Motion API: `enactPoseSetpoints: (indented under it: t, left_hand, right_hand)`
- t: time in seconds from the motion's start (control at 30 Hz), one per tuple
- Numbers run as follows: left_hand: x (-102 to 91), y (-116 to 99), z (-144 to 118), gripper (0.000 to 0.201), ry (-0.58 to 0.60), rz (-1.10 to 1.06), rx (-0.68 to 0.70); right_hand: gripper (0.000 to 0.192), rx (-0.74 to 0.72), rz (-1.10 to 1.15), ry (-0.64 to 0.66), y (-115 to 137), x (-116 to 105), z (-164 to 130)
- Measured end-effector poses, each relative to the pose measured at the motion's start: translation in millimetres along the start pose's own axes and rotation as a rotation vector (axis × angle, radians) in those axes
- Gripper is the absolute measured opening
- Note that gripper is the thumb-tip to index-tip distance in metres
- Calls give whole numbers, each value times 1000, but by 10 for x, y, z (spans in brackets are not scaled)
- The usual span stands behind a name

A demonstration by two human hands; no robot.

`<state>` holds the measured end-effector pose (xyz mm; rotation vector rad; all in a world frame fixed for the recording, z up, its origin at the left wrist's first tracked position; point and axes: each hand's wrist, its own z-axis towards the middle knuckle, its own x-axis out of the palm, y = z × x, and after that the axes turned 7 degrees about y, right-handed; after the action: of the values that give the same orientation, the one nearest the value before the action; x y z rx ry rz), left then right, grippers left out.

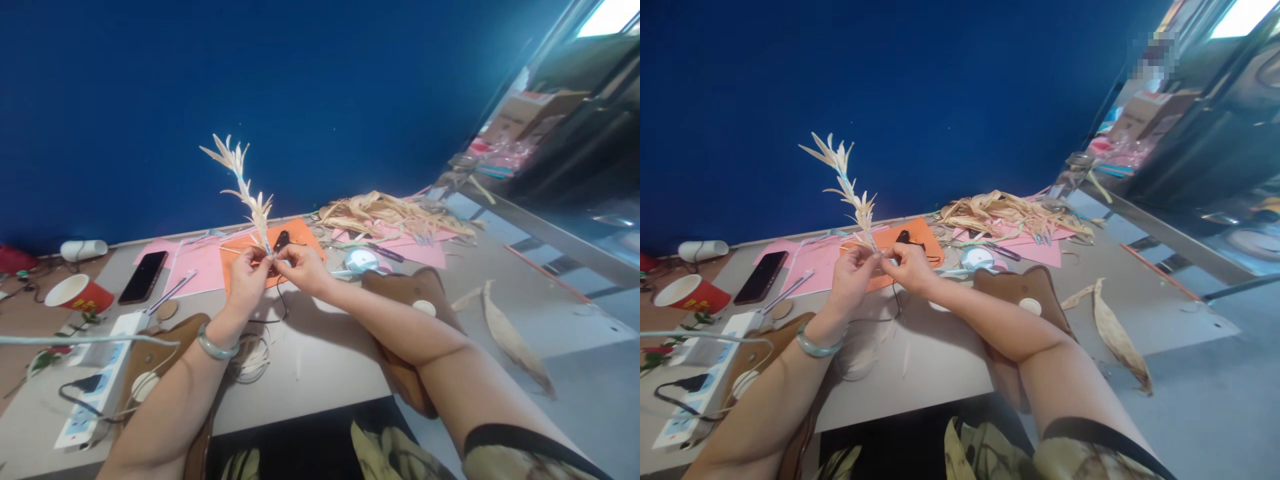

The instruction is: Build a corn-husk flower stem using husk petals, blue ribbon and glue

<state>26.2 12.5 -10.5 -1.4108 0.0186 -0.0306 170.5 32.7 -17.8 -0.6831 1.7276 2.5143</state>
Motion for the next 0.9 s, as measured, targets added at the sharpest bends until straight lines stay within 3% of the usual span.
enactPoseSetpoints:
  t: [0.13, 0.4, 0.6, 0.73, 0.9]
  left_hand:
    - [12, 0, -5, 21, -25, 19, 2]
    - [47, 12, 13, 15, -127, 136, 80]
    - [30, 58, 10, 15, -129, 149, 88]
    - [30, 38, 13, 20, -70, 25, 55]
    - [-6, -114, 34, 26, 135, -328, -61]
  right_hand:
    - [18, 1, -119, 33, -12, 4, -6]
    - [16, -166, -619, 19, 28, 22, -72]
    - [21, -160, -767, 73, 84, 20, -78]
    - [15, -173, -532, 50, 120, -45, -63]
    - [21, -63, 143, 88, 155, -141, -10]
